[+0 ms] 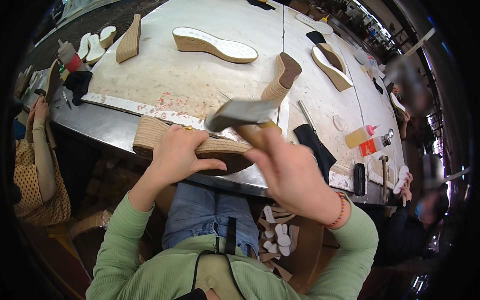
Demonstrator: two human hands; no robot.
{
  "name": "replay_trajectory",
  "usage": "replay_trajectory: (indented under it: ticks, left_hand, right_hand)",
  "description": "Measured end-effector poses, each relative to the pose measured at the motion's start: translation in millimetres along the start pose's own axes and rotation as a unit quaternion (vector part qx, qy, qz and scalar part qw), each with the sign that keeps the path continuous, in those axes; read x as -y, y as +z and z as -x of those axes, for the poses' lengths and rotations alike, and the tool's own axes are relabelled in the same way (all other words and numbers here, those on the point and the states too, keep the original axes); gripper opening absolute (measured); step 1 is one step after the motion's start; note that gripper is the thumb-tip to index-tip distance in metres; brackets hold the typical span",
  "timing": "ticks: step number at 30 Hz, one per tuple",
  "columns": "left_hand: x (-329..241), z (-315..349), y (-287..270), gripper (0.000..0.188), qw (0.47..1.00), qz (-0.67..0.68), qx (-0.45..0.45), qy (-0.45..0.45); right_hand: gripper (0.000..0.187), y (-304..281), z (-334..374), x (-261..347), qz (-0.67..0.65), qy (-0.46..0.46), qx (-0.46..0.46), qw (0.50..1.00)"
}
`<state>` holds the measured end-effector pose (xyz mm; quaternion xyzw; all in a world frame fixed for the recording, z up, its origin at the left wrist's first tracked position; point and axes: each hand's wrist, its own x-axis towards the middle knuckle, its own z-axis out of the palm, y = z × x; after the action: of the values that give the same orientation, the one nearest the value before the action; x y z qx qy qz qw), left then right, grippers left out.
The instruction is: The person uses a metal awl to poke and align holes along the edge of a woven wedge shoe heel, then uses a hammer to tap the awl and secure the stitching. The person rotates the heel to work different sections and inspects the alignment.
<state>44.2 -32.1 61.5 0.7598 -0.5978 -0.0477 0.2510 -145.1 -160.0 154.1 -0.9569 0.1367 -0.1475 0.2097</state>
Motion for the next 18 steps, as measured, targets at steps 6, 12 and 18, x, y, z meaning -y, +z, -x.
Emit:
replay_trajectory:
  ticks: [6, 12, 18]
  left_hand:
    - [1.9, 2.0, 9.0, 0.065, 0.999, -0.010, -0.038, -0.003]
    - [-2.0, -1.7, 9.4, 0.060, 0.998, 0.014, -0.059, 0.015]
    - [5.8, 5.1, 16.7, 0.058, 0.995, 0.009, -0.094, 0.042]
  right_hand:
    - [0.021, 0.7, -12.3, 4.0, -0.010, 0.040, 0.034, 0.999]
    - [0.022, 18.4, 0.4, -4.4, 0.029, 0.079, 0.120, 0.989]
    - [0.024, 5.6, -1.8, 6.3, -0.035, 0.046, 0.021, 0.998]
